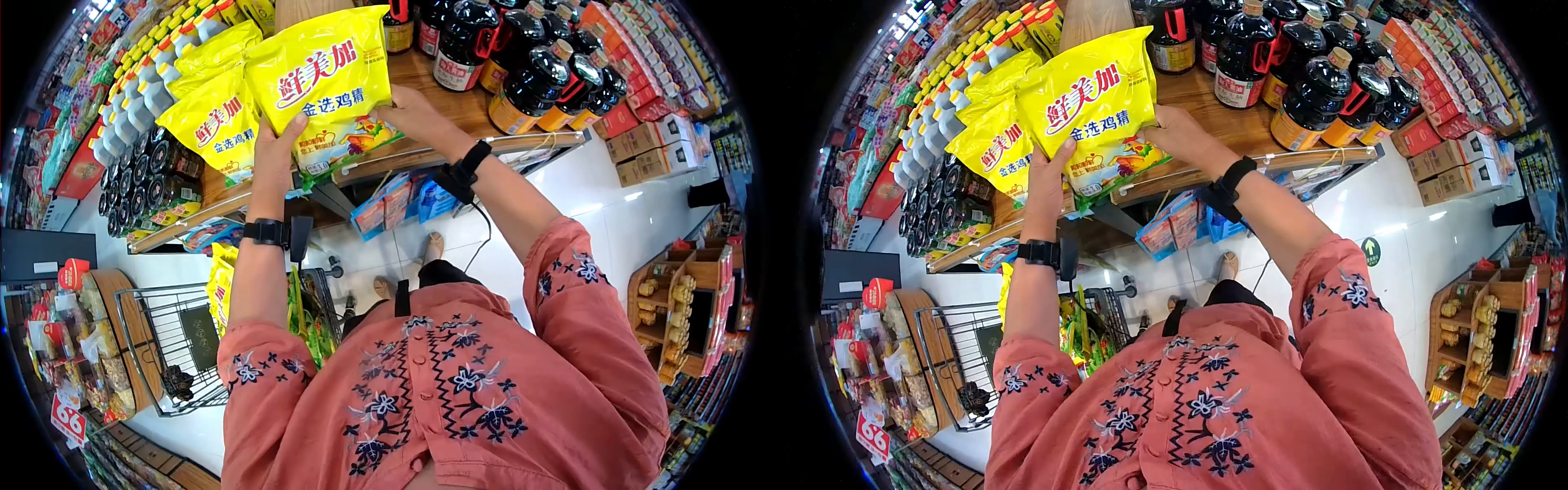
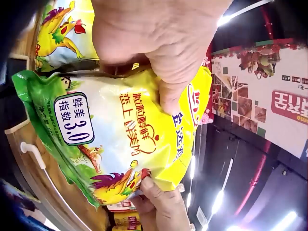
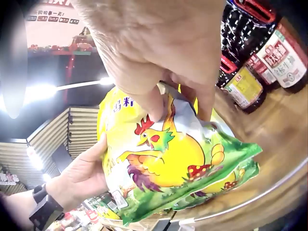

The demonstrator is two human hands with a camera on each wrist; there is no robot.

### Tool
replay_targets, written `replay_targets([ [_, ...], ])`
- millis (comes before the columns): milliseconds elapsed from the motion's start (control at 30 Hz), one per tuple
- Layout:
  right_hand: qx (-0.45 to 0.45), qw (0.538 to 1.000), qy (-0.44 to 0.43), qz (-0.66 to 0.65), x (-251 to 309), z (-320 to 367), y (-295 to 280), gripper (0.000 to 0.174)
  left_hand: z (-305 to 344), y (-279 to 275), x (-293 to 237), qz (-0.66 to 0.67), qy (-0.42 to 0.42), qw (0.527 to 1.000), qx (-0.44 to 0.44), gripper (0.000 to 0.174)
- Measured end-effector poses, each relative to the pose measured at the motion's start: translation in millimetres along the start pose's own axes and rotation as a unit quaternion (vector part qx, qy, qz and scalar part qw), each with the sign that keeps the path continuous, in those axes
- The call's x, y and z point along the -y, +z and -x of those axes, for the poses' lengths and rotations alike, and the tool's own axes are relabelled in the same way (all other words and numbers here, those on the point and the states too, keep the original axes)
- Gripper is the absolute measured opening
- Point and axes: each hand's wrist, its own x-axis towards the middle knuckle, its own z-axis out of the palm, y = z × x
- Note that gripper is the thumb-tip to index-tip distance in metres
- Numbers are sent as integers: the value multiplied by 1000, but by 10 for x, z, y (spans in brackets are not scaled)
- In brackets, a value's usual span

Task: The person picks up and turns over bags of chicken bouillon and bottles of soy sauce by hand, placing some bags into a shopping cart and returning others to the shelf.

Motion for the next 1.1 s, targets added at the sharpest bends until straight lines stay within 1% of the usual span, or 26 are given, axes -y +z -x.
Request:
replay_targets([
  [67,-33,999,-9,-4,-161,-30,70,32,-86,-49,176,-37,21,999,-11,56],
  [100,-50,999,-13,-6,-259,-40,102,32,-83,-44,190,-61,16,998,-19,55],
  [200,-33,999,20,-19,-569,11,181,32,-127,-141,361,-103,5,995,-10,54],
  [233,-12,998,39,-44,-656,32,210,37,-134,-152,386,-108,4,994,-5,54],
  [267,-23,999,26,-36,-738,46,239,40,-136,-166,410,-112,3,994,-1,53],
  [333,-45,999,-2,-20,-767,117,295,45,-122,-162,409,-112,-2,994,2,52],
  [400,-39,998,6,42,-771,137,291,50,-117,-158,394,-101,-8,995,1,51],
  [433,-37,997,8,73,-760,134,278,52,-115,-155,381,-117,-16,993,-3,53],
  [500,-33,995,11,89,-693,132,262,53,-73,-170,354,-148,-32,988,-12,57],
  [533,-31,995,13,96,-651,138,267,53,-31,-185,353,-156,-25,987,-3,61],
  [600,-25,997,14,67,-621,127,278,54,43,-234,400,-173,-7,985,16,68],
  [633,-24,998,15,52,-629,119,282,54,85,-299,516,-203,3,979,24,78],
  [700,-40,999,0,25,-659,112,314,53,218,-371,752,-289,8,957,16,78],
  [733,-47,999,-9,11,-652,108,332,53,262,-352,762,-331,11,943,9,78],
  [767,-54,998,-9,34,-647,109,339,50,267,-326,777,-340,-27,940,-3,79],
  [867,-33,998,5,51,-500,66,299,47,240,-195,565,-371,-26,928,15,78],
  [900,-34,997,-5,64,-491,68,288,47,249,-179,560,-340,-25,940,3,78],
  [1000,-46,994,-39,87,-566,67,304,48,236,-287,821,-363,-49,930,-28,77],
  [1067,-71,990,-73,93,-755,49,357,48,271,-282,822,-366,-43,930,-23,74],
  [1100,-68,992,-69,81,-730,70,357,49,269,-291,835,-373,-47,926,-23,73],
])
